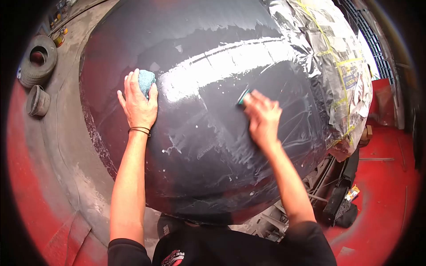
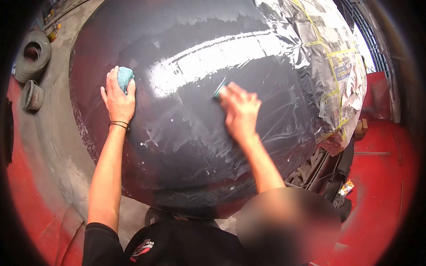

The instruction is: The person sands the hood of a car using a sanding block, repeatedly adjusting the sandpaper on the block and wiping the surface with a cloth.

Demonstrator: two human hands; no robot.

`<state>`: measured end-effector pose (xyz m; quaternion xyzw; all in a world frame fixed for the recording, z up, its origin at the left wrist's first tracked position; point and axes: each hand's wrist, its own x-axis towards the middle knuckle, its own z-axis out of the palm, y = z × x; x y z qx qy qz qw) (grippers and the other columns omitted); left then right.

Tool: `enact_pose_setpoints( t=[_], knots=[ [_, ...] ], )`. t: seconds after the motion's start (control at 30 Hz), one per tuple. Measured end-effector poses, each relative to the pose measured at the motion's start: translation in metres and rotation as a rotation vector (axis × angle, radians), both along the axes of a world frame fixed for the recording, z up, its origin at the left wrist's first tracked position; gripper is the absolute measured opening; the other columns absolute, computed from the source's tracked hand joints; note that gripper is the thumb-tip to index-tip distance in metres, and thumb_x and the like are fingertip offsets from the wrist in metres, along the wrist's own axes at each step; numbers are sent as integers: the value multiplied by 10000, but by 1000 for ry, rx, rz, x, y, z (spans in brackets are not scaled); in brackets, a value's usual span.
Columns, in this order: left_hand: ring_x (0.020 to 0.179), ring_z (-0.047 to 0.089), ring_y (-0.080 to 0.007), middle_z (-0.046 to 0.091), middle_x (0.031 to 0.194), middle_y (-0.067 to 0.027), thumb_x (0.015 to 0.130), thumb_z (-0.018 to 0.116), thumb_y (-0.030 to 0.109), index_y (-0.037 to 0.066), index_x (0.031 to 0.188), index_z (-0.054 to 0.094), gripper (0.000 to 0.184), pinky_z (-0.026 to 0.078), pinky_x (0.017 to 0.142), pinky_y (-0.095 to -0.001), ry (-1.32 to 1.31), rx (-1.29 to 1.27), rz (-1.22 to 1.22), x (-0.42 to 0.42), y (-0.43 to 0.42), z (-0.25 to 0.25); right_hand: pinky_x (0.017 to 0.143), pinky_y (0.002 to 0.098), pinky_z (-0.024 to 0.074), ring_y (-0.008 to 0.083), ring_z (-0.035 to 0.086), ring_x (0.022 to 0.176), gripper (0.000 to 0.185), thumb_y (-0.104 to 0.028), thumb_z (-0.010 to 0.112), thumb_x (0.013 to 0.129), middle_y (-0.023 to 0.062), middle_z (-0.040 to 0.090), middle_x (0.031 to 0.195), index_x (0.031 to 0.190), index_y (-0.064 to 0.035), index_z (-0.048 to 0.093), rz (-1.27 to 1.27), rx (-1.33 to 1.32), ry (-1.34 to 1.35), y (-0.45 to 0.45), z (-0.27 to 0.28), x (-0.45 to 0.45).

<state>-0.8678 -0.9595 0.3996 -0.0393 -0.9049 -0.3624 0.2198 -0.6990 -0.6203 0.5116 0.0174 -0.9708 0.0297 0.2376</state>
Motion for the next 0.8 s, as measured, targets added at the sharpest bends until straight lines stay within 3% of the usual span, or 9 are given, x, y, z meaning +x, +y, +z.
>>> enact_pose_setpoints(
  t=[0.1, 0.17, 0.23, 0.3, 0.4, 0.43, 0.53, 0.6, 0.8],
  knots=[
    [1632, 408, -315, 505, 1696, -111, 1062, 719, 395, 183, 1684, 424, 720, 188, 1341, -662, 2, 8, -8, 1, 0, -1, 1016, 501, 459, 320, 652, 1167, 460, -129, 855, 907, -4, 727, 1438, 1336, -287, 797, 28, 54, -58, -3, 12, -21],
    [1632, 408, -315, 506, 1694, -114, 1059, 720, 394, 184, 1685, 425, 723, 186, 1341, -662, 6, 13, -6, 0, 0, -1, 1005, 560, 479, 366, 668, 1161, 331, -232, 770, 997, 28, 738, 1427, 1323, -273, 810, -157, 150, -61, 49, 7, -98],
    [1630, 410, -316, 511, 1689, -120, 1054, 722, 385, 182, 1683, 430, 722, 184, 1342, -660, -6, 19, -9, 2, 0, 2, 1083, 610, 494, 385, 680, 1226, 312, -307, 745, 1042, 19, 777, 1335, 1348, -303, 806, -254, -62, -25, 96, 9, -185],
    [1628, 412, -321, 512, 1687, -120, 1052, 723, 378, 182, 1682, 429, 722, 184, 1342, -659, 12, 24, -3, 0, 1, 1, 1114, 570, 501, 383, 700, 1215, 294, -314, 751, 1038, 29, 777, 1333, 1323, -298, 823, -347, -93, 13, 107, 12, -233],
    [1627, 414, -327, 508, 1690, -126, 1044, 731, 371, 184, 1685, 414, 740, 186, 1341, -666, 21, 19, -6, 2, 1, 4, 1115, 569, 494, 361, 691, 1248, 308, -244, 727, 1058, 29, 779, 1337, 1355, -272, 809, -148, -208, 13, 92, 0, -194],
    [1627, 413, -326, 506, 1692, -128, 1042, 733, 370, 185, 1686, 411, 744, 185, 1341, -668, 25, 19, -4, 2, 1, 3, 1112, 570, 469, 356, 681, 1271, 339, -181, 701, 1057, 33, 770, 1365, 1369, -270, 799, -103, -29, -17, 54, 6, -150],
    [1630, 409, -321, 495, 1698, -136, 1037, 738, 366, 185, 1682, 411, 745, 180, 1343, -671, 16, 25, -6, 3, 0, 3, 1077, 515, 447, 279, 681, 1217, 477, -38, 752, 946, -23, 756, 1392, 1339, -302, 807, 255, -30, -52, -23, -6, -36],
    [1632, 407, -321, 489, 1701, -135, 1036, 738, 365, 183, 1679, 414, 743, 179, 1343, -671, 8, 26, -7, 4, 0, 4, 1083, 485, 433, 267, 674, 1166, 513, -1, 761, 914, -57, 745, 1413, 1305, -329, 824, 194, 11, -136, -60, -1, -5],
    [1642, 385, -317, 482, 1696, -144, 1027, 736, 354, 170, 1682, 412, 753, 180, 1345, -665, -12, 10, -2, 5, 0, 7, 1143, 606, 437, 421, 656, 1227, 283, -242, 737, 1039, 6, 729, 1454, 1306, -303, 810, 59, -43, 51, 3, -22, -257]
  ],
)
